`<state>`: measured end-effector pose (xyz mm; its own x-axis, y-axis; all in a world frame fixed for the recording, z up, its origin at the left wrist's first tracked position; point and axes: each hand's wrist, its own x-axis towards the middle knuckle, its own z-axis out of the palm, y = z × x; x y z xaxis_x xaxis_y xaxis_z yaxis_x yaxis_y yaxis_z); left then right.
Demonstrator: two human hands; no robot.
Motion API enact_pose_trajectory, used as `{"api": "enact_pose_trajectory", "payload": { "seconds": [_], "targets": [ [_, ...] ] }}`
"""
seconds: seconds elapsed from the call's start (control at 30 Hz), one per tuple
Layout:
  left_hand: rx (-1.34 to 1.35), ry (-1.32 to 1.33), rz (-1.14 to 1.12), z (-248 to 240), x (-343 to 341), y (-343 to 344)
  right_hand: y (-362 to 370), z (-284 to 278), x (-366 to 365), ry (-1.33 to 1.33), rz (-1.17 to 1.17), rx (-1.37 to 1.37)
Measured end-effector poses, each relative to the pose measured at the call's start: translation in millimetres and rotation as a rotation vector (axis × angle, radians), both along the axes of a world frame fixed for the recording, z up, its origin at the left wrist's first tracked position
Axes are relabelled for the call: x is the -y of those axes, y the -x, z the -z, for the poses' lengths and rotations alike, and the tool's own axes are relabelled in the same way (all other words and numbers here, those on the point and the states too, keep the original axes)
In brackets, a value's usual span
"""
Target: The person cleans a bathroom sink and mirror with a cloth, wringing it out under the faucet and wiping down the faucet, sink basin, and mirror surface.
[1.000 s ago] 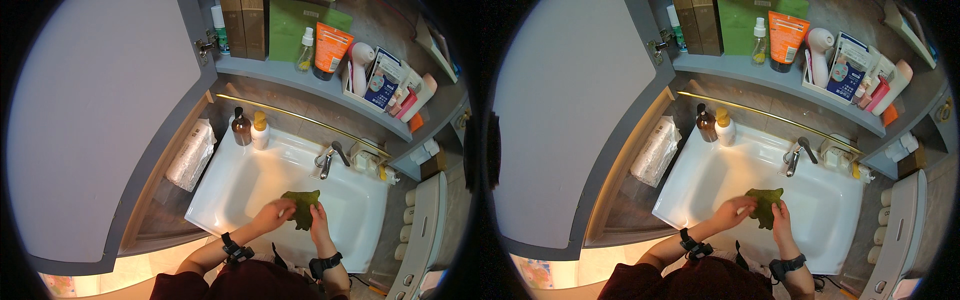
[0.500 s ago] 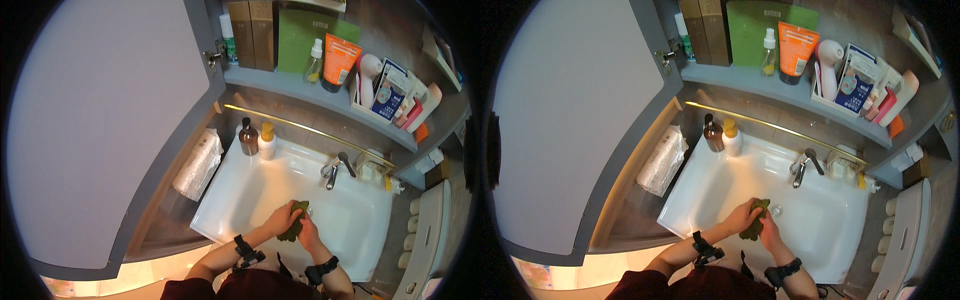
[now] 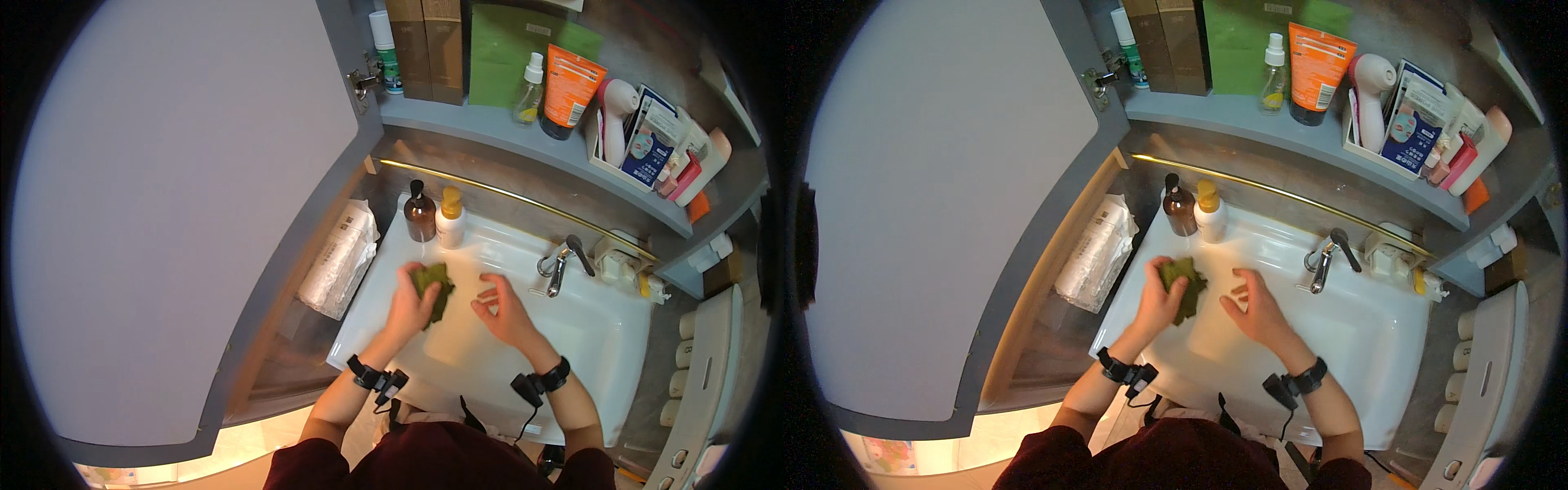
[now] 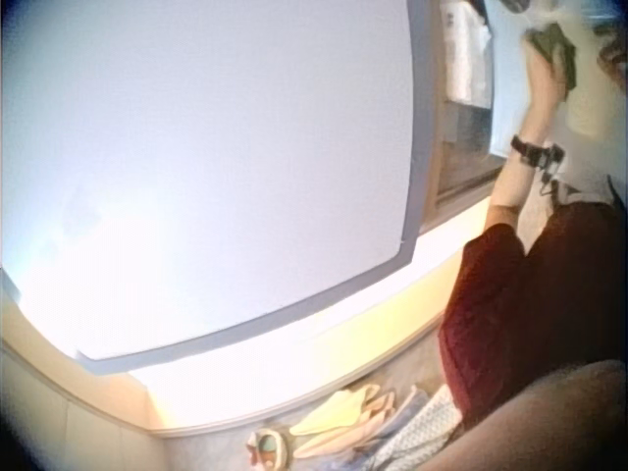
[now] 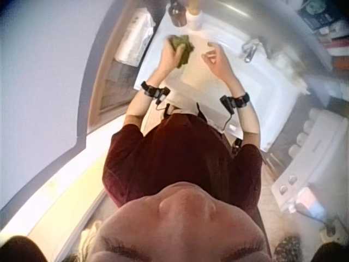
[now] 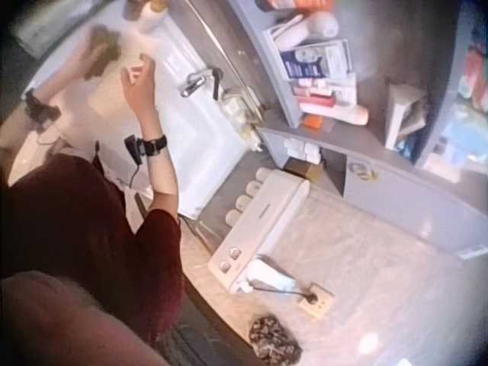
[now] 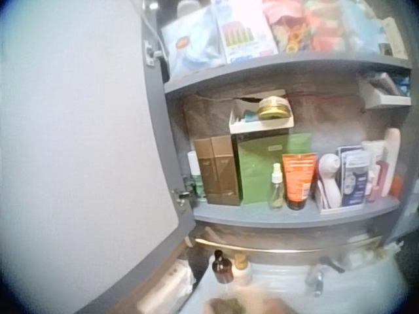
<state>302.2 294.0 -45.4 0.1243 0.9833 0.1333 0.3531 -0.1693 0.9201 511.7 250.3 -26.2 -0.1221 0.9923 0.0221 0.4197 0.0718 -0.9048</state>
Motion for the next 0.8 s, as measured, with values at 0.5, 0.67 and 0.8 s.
{"api": "enact_pose_trajectory", "payload": {
  "seconds": [0.5, 0.67, 0.8],
  "targets": [
    [-0.219, -0.413, 0.045, 3, -194, 2, 40, 8, -199, -0.274, 0.162, 0.288],
    [-0.386, -0.427, 0.023, -1, -197, 0, 40, 32, -205, -0.318, 0.152, 0.336],
    [-0.25, -0.317, -0.054, 9, -203, 2, 42, 24, -201, -0.307, 0.121, 0.276]
  ]
}}
